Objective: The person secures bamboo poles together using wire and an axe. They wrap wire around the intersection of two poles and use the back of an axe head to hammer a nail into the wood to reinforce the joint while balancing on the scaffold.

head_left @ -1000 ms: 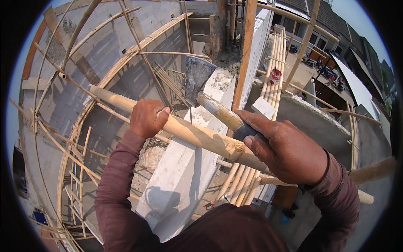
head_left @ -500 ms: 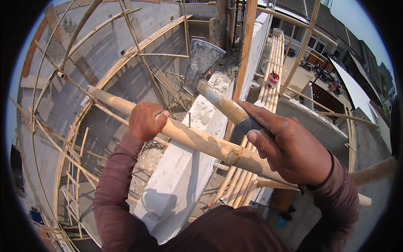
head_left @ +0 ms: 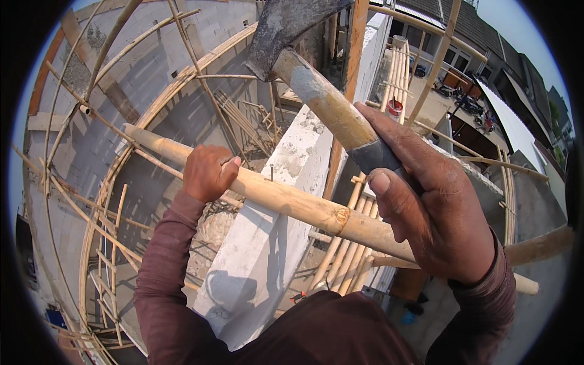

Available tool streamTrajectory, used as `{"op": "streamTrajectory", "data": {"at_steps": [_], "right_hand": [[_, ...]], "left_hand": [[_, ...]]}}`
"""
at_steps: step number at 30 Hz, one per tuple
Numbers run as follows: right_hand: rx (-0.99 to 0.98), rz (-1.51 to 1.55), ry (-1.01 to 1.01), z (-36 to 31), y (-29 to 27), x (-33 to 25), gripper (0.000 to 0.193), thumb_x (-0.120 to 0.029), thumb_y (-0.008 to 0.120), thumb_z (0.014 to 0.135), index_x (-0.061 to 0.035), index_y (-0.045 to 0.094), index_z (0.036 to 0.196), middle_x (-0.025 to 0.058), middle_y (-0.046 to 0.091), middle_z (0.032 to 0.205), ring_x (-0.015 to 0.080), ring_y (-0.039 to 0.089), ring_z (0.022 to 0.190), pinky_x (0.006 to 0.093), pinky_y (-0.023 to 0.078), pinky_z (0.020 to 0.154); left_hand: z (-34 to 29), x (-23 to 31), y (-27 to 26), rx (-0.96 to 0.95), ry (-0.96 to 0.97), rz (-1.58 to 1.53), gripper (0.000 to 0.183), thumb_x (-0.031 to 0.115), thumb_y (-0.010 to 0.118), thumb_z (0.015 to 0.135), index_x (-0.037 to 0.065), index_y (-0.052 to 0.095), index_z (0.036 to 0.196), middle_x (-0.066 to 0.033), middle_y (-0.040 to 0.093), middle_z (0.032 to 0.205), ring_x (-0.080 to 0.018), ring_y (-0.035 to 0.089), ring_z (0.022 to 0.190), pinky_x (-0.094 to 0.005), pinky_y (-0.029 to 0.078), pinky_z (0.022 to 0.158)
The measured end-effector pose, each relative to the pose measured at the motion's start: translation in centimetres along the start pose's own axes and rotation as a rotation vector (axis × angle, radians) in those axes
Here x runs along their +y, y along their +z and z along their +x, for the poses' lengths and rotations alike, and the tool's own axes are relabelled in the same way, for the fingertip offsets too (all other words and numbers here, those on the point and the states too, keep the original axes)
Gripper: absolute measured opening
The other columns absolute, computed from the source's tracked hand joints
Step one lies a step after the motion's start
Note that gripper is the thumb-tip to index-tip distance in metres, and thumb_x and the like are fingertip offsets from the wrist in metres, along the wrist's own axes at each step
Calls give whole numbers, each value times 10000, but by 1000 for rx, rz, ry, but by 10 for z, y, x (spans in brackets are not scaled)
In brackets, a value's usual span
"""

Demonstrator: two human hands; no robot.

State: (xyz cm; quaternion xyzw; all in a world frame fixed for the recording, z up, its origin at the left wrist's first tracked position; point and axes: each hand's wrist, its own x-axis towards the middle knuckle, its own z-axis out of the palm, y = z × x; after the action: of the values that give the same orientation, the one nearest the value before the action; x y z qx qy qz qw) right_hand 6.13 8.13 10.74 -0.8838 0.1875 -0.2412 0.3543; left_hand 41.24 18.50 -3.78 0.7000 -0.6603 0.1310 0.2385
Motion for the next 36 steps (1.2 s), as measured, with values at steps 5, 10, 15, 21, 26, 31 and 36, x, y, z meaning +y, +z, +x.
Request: {"op": "streamTrajectory", "data": {"at_steps": [5, 10, 15, 21, 26, 31, 36], "right_hand": [[279, 152, -82, -8, 28, 9, 526, -171, 523, 1036, 44, 383, 1495, 156, 682, 942, 179, 603, 595, 367, 507, 611], [-327, -102, 255, -12, 25, 8, 533, -137, 566, 1003, 11, 407, 1490, 254, 689, 926, 433, 706, 780, 501, 523, 736], [366, 166, -25, 4, 11, -21, 515, -232, 489, 1060, 25, 404, 1498, 90, 650, 857, 72, 557, 573, 210, 454, 512], [-227, -101, 136, -25, 53, 43, 556, -151, 576, 984, 32, 383, 1473, 317, 639, 733, 490, 652, 692, 540, 509, 681], [-7, -88, 43, -4, 15, 2, 522, -187, 542, 1027, -27, 409, 1506, 168, 652, 778, 246, 642, 636, 351, 504, 592], [555, 137, -150, -6, 26, -14, 549, -189, 477, 1044, 9, 329, 1534, 111, 606, 746, 167, 551, 570, 276, 460, 573], [-301, -136, 227, -12, 42, 18, 586, -122, 571, 980, 4, 368, 1515, 308, 673, 873, 452, 656, 755, 441, 525, 748]], "left_hand": [[2, 3, -2, -21, -5, -4, 335, 313, 586, 867, 42, 613, 673, -169, 596, 693, -392, 562, 706, -473, 394, 677], [5, 2, 0, -44, 25, -3, 309, 288, 546, 879, 44, 580, 694, -160, 573, 707, -393, 550, 716, -471, 399, 686], [-4, -3, -2, -35, 4, 17, 307, 284, 546, 881, 44, 574, 692, -163, 567, 706, -395, 544, 711, -474, 395, 678], [9, 5, 4, -29, 46, -30, 298, 276, 552, 880, 41, 577, 699, -167, 564, 706, -399, 542, 712, -473, 394, 674], [-1, -3, -1, -38, 18, 9, 293, 273, 555, 879, 42, 564, 699, -168, 561, 704, -395, 540, 711, -476, 389, 670], [9, 5, 6, -11, 52, -30, 299, 280, 554, 880, 43, 562, 697, -164, 562, 703, -394, 540, 709, -476, 390, 670], [5, -2, 5, -34, 33, -13, 311, 293, 548, 888, 45, 573, 702, -158, 572, 707, -390, 543, 708, -471, 395, 678]]}}
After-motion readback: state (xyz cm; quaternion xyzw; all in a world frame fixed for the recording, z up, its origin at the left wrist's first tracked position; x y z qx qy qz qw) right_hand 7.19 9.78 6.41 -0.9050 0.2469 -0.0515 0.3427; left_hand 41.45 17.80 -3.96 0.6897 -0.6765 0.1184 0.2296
